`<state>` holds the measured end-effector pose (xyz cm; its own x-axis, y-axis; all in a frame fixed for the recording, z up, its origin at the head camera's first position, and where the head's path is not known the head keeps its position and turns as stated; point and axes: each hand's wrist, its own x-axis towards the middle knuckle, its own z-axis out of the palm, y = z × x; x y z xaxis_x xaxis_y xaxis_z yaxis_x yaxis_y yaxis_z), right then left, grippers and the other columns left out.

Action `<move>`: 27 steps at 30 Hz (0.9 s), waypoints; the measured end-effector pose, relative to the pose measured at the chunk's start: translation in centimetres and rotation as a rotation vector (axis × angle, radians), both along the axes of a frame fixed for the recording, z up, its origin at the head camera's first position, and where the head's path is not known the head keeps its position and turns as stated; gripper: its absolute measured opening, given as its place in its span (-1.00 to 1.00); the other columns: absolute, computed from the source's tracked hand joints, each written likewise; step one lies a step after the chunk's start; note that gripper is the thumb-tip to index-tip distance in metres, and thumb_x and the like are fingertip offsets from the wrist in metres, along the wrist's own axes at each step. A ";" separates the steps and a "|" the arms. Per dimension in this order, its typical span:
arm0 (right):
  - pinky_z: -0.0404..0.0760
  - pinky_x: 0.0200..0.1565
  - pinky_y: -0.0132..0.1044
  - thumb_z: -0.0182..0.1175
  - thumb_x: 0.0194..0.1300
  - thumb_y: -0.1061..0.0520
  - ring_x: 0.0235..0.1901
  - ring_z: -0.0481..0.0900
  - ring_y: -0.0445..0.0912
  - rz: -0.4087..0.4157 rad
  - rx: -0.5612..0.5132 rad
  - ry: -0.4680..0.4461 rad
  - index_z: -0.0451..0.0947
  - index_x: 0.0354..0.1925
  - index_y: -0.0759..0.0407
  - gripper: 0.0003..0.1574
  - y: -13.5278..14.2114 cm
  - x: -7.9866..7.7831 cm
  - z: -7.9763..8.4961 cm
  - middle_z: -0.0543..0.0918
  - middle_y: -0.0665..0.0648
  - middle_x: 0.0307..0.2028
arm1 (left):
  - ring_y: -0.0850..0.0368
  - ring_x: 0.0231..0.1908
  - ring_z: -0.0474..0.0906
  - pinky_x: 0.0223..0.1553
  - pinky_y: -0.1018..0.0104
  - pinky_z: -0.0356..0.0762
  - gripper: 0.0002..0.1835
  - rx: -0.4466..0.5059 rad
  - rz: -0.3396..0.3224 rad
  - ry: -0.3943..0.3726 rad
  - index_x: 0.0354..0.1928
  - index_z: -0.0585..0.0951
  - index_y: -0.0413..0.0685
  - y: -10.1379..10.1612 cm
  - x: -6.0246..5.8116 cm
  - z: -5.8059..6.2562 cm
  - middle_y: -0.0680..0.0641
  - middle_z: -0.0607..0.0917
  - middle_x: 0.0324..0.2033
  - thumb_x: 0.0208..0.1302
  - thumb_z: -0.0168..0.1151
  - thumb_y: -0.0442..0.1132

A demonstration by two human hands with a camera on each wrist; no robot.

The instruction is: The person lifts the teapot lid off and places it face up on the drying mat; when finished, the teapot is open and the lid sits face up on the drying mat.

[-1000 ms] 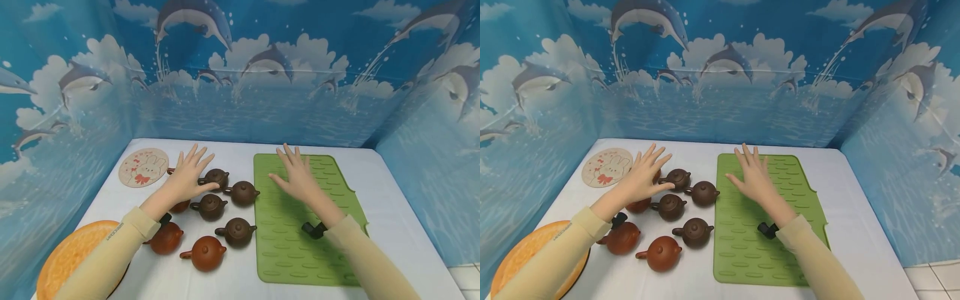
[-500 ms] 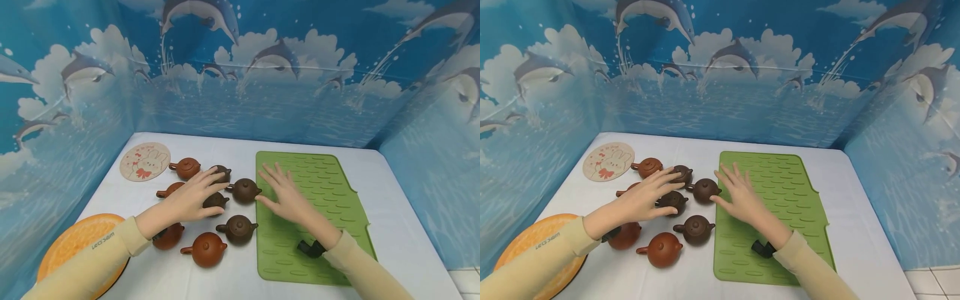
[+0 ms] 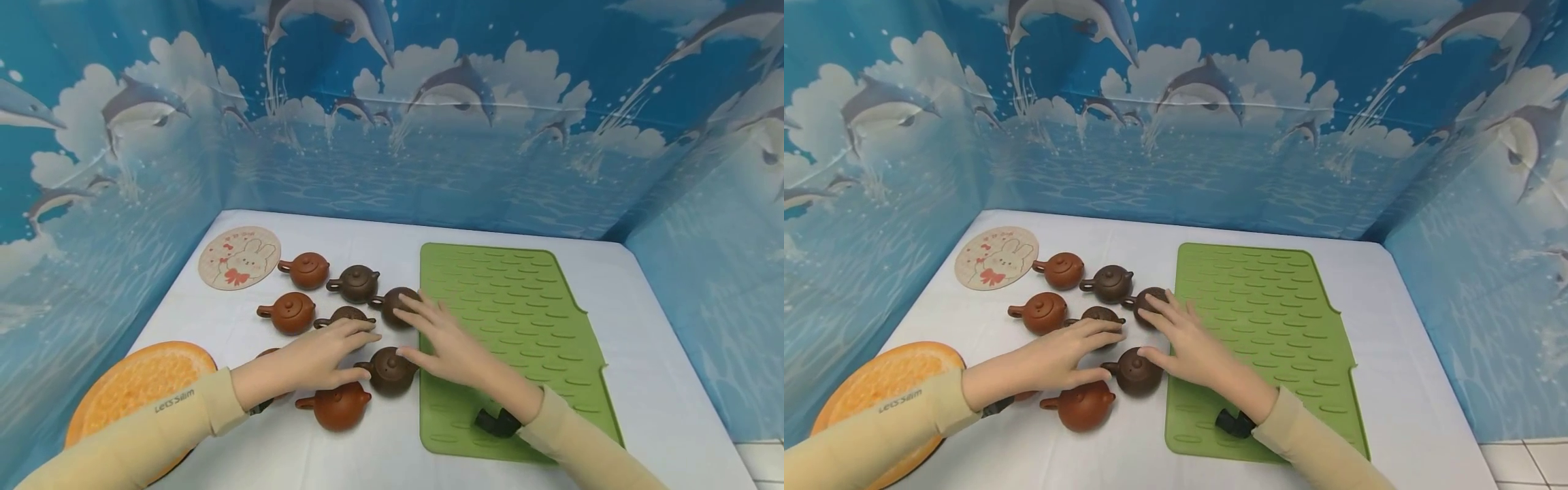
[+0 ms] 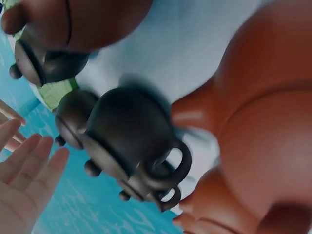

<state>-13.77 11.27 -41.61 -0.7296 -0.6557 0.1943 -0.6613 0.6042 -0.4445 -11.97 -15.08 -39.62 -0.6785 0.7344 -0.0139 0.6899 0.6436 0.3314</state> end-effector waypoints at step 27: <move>0.65 0.05 -0.24 0.34 0.27 0.12 0.03 0.68 -0.02 0.101 -0.088 -0.090 0.68 -0.12 0.14 -0.78 -1.7 1.0 -1.9 0.71 0.14 0.02 | 0.11 -0.10 0.67 -0.10 0.33 0.65 -0.61 0.142 0.121 -0.194 0.18 0.59 -0.15 0.8 -0.1 -3.7 -0.13 0.69 0.04 0.32 0.26 -0.36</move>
